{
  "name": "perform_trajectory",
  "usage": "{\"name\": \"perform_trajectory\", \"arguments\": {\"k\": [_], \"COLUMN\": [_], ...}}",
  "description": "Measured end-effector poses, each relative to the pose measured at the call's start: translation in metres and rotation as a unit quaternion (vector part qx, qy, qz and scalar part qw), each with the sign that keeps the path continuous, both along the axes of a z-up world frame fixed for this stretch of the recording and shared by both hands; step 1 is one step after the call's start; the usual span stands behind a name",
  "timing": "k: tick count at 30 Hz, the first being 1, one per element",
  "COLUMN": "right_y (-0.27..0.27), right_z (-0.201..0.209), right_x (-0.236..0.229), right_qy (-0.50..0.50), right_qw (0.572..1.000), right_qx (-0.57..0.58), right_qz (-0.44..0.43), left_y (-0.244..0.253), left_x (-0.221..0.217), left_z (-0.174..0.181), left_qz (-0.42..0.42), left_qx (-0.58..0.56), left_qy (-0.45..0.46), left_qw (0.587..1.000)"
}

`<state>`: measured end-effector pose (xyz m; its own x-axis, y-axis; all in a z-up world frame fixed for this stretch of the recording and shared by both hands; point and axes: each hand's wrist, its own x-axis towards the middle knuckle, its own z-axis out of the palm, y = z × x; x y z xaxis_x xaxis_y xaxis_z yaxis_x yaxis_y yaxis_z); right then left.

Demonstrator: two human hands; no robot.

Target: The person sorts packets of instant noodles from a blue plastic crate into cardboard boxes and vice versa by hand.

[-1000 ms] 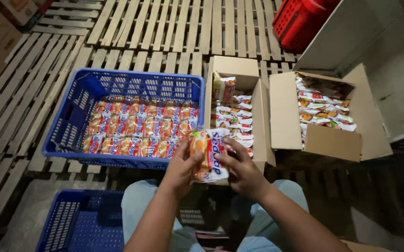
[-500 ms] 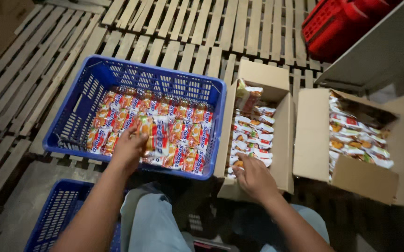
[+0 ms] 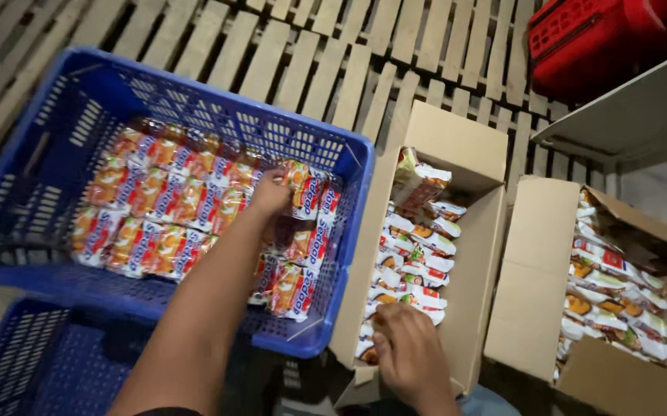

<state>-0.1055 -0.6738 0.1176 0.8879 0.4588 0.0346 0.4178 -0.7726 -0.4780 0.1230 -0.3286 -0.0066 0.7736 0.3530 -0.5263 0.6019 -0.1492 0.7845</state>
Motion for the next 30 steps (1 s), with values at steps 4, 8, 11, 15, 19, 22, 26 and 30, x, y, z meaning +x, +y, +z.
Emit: {"name": "perform_trajectory", "arguments": {"k": [4, 8, 11, 15, 19, 22, 26, 30], "right_y": [0.003, -0.001, -0.006, -0.018, -0.026, -0.024, -0.020, -0.026], "right_z": [0.009, 0.003, -0.005, -0.033, -0.049, -0.049, -0.041, -0.057], "right_x": [0.004, 0.003, -0.006, -0.030, -0.048, -0.052, -0.049, -0.055], "right_qy": [0.038, 0.040, 0.059, 0.144, 0.124, 0.115, 0.150, 0.140], "right_qw": [0.999, 0.999, 0.998, 0.981, 0.980, 0.981, 0.976, 0.980], "right_qx": [0.004, 0.004, -0.020, -0.119, -0.151, -0.149, -0.152, -0.141], "right_qz": [0.007, 0.009, -0.003, -0.057, -0.035, -0.042, -0.043, -0.032], "left_y": [-0.032, -0.049, -0.045, -0.042, -0.042, -0.043, -0.044, -0.042], "left_x": [0.023, 0.026, 0.020, 0.015, 0.011, 0.007, 0.009, 0.013], "left_z": [-0.029, -0.027, -0.028, 0.002, -0.012, -0.014, -0.017, -0.021], "left_qz": [-0.025, -0.052, -0.105, -0.132, -0.071, -0.078, -0.087, -0.095], "left_qx": [0.034, 0.004, 0.109, 0.086, 0.051, 0.042, 0.072, 0.088], "left_qy": [0.084, 0.057, 0.035, 0.053, 0.039, 0.041, 0.028, 0.028], "left_qw": [0.996, 0.997, 0.988, 0.986, 0.995, 0.995, 0.993, 0.991]}}
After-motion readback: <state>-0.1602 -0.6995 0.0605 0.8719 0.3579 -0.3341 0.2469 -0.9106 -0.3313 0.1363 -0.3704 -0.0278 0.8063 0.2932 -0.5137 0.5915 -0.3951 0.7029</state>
